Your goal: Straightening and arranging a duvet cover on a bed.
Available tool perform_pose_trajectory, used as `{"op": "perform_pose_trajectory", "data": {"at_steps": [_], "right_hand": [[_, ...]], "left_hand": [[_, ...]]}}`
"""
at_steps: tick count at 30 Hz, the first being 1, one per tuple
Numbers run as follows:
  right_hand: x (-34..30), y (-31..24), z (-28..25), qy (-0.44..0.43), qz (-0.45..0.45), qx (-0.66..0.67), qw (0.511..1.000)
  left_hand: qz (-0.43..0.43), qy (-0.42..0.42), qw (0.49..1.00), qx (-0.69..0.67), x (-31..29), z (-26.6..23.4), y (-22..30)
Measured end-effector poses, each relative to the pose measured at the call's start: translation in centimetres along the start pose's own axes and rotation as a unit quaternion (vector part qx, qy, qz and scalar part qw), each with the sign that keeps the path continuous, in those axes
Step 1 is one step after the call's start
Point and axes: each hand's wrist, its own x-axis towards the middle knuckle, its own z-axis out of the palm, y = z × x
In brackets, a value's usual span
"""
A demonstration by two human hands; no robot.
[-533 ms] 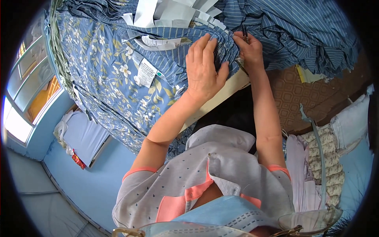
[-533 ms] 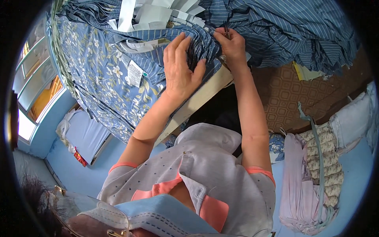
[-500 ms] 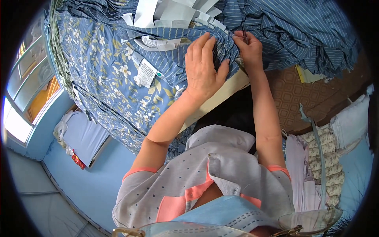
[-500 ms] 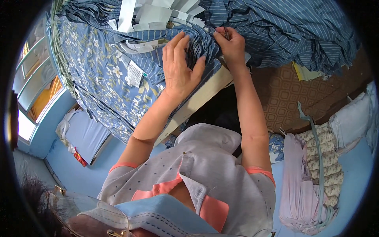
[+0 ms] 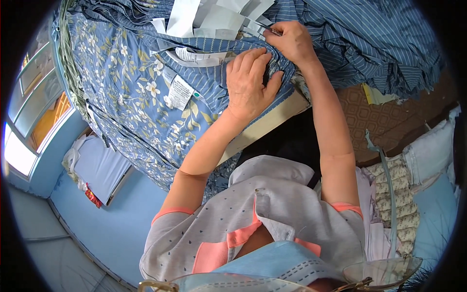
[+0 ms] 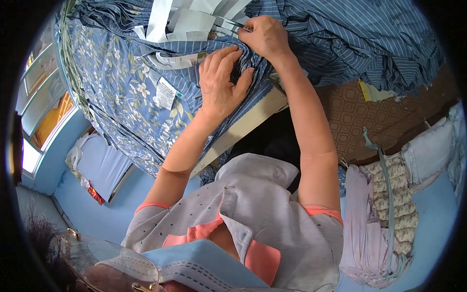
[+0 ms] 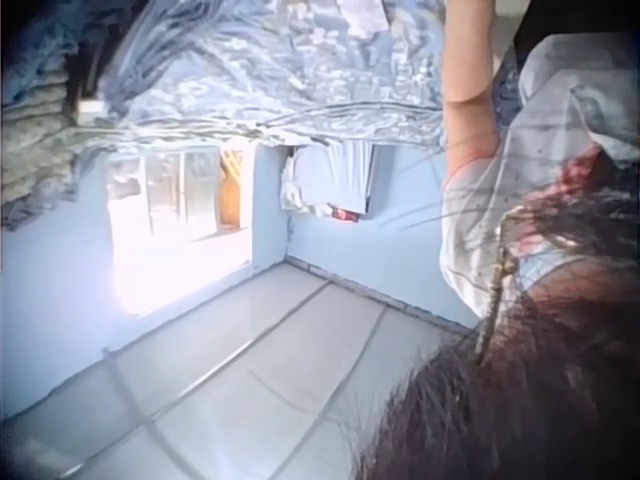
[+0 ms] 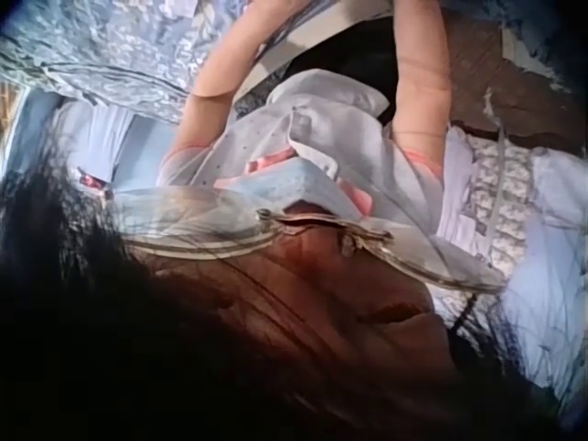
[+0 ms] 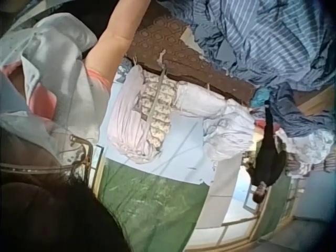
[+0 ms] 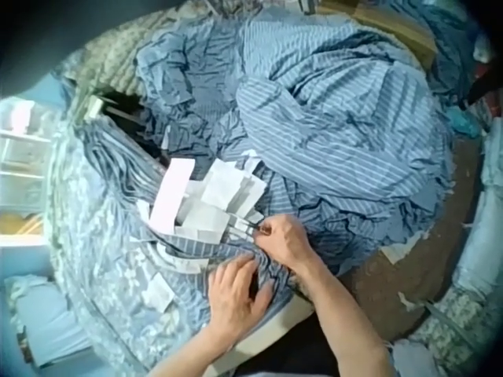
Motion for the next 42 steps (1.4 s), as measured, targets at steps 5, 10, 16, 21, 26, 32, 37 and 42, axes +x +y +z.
{"op": "perform_pose_trajectory", "data": {"at_steps": [5,10,16,21,26,32,37,42], "right_hand": [[0.7,-0.2,-0.3,-0.039,0.017,-0.058,0.997],[-0.2,0.4,-0.2,0.010,0.009,0.103,0.995],[-0.1,0.8,-1.3,-0.092,0.140,0.319,0.933],[0.5,1.1,-2.4,-0.057,0.092,0.244,0.964],[-0.9,1.5,-2.2,-0.015,0.020,0.167,0.986],[-3.4,-0.7,-2.7,-0.010,0.024,0.045,0.999],[-3.3,-0.6,-3.2,-0.023,0.015,0.019,0.999],[-2.6,-0.5,-3.2,-0.052,0.034,0.032,0.998]], "left_hand": [[-0.005,-0.007,1.000,-0.012,0.2,-0.4,0.0],[-0.015,-0.015,0.999,-0.027,0.6,-0.9,-0.1],[-0.035,0.010,0.994,-0.103,2.2,-0.8,-1.4],[0.028,-0.031,0.999,0.030,7.2,-1.0,-3.6],[0.056,-0.308,0.939,0.140,11.5,-1.7,-4.2],[0.097,-0.203,0.966,0.128,9.6,-0.9,-7.4],[0.092,-0.143,0.983,0.069,8.1,-1.0,-7.6],[0.083,-0.126,0.987,0.059,8.1,-1.0,-7.4]]}}
